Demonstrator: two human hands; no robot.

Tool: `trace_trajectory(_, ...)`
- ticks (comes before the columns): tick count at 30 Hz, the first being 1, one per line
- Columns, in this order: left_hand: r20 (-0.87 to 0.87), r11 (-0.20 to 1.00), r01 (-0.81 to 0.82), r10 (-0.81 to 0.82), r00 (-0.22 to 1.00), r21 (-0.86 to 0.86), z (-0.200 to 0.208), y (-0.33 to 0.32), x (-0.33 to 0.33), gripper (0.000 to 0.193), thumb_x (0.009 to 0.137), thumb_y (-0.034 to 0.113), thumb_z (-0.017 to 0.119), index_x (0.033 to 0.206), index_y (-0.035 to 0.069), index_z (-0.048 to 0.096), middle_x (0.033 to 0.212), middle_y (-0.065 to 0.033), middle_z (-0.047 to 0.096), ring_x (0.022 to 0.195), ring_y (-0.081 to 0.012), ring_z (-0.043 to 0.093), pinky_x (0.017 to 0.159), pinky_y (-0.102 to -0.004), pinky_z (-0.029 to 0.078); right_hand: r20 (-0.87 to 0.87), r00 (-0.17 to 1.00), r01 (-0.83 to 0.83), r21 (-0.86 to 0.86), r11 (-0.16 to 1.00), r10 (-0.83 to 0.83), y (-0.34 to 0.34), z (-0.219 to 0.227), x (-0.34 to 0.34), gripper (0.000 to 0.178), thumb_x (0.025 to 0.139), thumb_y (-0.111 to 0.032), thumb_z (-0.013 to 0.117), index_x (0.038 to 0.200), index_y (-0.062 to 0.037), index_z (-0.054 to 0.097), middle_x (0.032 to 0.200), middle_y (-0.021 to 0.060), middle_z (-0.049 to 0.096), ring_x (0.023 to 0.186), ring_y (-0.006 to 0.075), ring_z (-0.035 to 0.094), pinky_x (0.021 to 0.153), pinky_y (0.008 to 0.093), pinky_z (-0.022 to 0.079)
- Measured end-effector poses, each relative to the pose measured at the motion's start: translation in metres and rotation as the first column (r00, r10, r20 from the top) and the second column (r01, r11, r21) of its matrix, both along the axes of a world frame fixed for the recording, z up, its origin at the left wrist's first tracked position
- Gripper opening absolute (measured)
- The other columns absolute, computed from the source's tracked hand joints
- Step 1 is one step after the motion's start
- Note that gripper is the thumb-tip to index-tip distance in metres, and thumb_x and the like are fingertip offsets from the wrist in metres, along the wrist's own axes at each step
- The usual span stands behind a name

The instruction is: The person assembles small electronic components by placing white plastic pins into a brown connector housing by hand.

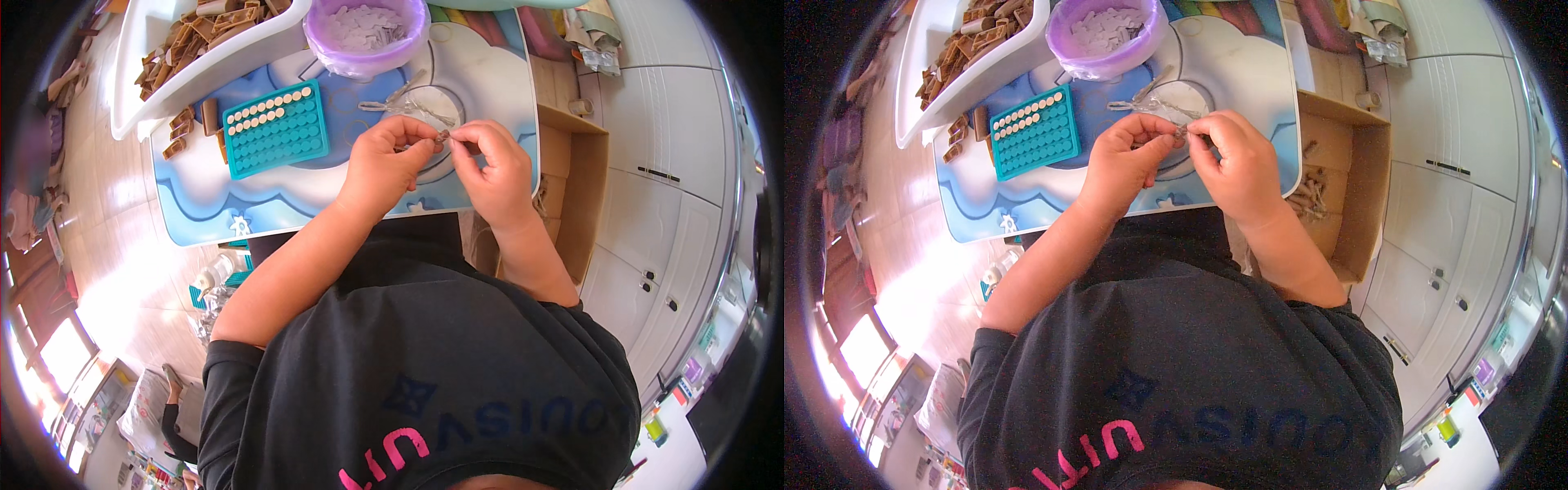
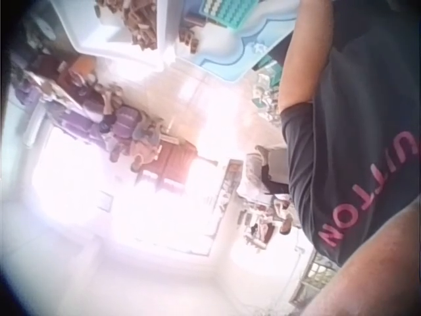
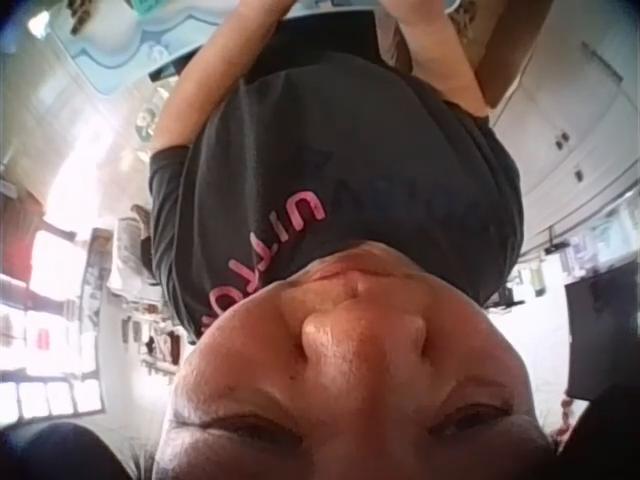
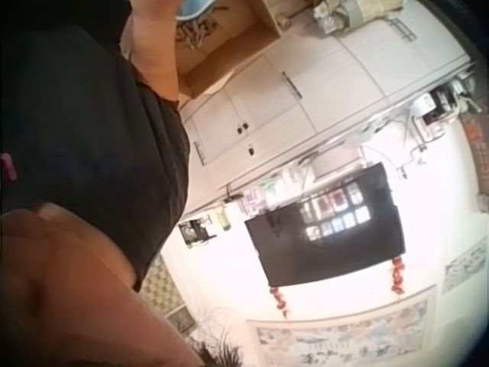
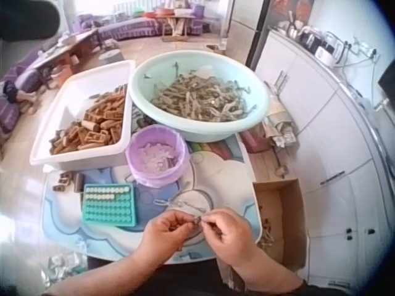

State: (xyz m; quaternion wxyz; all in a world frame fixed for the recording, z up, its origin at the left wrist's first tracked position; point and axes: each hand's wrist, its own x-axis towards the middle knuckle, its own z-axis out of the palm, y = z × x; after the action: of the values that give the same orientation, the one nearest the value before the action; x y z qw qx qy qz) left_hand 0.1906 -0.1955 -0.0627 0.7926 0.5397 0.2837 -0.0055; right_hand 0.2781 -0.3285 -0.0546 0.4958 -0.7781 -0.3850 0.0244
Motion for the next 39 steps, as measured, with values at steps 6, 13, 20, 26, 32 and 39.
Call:
trace_trajectory(6,-0.01,0.999,-0.004,0.004,1.0,-0.051,0.005,0.003,0.001,0.011,0.082,0.011,0.063,0.087,0.002,0.059,0.073,0.0001,0.059,0.049,-0.0031,0.044,0.042,-0.019,0.035,0.121,0.993,0.017,-0.058,0.998,-0.01,0.002,-0.001,-0.007,0.015,0.07,0.002,0.065,0.08,-0.0041,0.056,0.074,0.01,0.059,0.063,0.0278,0.058,0.055,0.0337,0.046)
trace_trajectory(13,-0.025,0.996,-0.013,0.011,1.0,-0.088,0.002,0.005,0.001,0.011,0.082,0.01,0.062,0.089,0.001,0.058,0.066,0.0004,0.055,0.046,-0.0042,0.041,0.04,-0.0195,0.029,0.156,0.987,0.038,-0.07,0.997,-0.026,0.006,-0.004,-0.011,0.016,0.068,0.002,0.066,0.08,-0.0044,0.056,0.074,0.0104,0.059,0.063,0.0292,0.058,0.056,0.0361,0.046)
trace_trajectory(20,-0.015,0.99,0.007,-0.009,1.0,-0.138,0.004,0.01,0.002,0.013,0.081,0.007,0.06,0.092,0.0,0.059,0.075,-0.0014,0.059,0.051,-0.0046,0.045,0.043,-0.0198,0.034,0.096,0.992,0.092,-0.059,0.994,-0.086,0.008,-0.011,-0.011,0.015,0.07,0.001,0.065,0.08,-0.004,0.055,0.075,0.0111,0.059,0.065,0.0287,0.059,0.056,0.0347,0.047)
trace_trajectory(26,-0.024,0.996,0.028,-0.03,0.999,-0.089,0.0,0.008,0.004,0.021,0.081,0.008,0.062,0.098,-0.001,0.056,0.083,-0.0032,0.061,0.058,-0.0056,0.049,0.045,-0.0198,0.037,0.076,0.992,0.106,-0.012,0.994,-0.105,0.01,-0.009,-0.012,0.013,0.072,0.002,0.065,0.08,-0.0034,0.056,0.075,0.0105,0.059,0.063,0.0266,0.059,0.056,0.032,0.047)
trace_trajectory(32,-0.067,0.996,0.081,-0.08,0.995,0.021,-0.001,0.007,0.004,0.029,0.08,0.011,0.065,0.102,0.0,0.053,0.088,-0.0048,0.062,0.067,-0.0072,0.054,0.047,-0.021,0.041,0.035,0.974,0.223,0.032,0.974,-0.224,0.012,-0.006,0.01,0.009,0.076,0.0,0.065,0.083,-0.0022,0.059,0.076,0.008,0.06,0.063,0.0167,0.06,0.057,0.0256,0.047)
trace_trajectory(39,-0.083,0.988,0.144,-0.139,0.987,0.057,0.006,0.012,-0.002,0.034,0.079,0.014,0.067,0.106,0.0,0.051,0.089,-0.0053,0.062,0.07,-0.0079,0.055,0.047,-0.0218,0.043,0.45,0.884,0.184,-0.092,0.979,-0.124,0.012,-0.009,0.04,0.008,0.08,-0.007,0.063,0.088,-0.0036,0.063,0.085,0.0086,0.062,0.075,0.0234,0.06,0.066,0.0286,0.048)
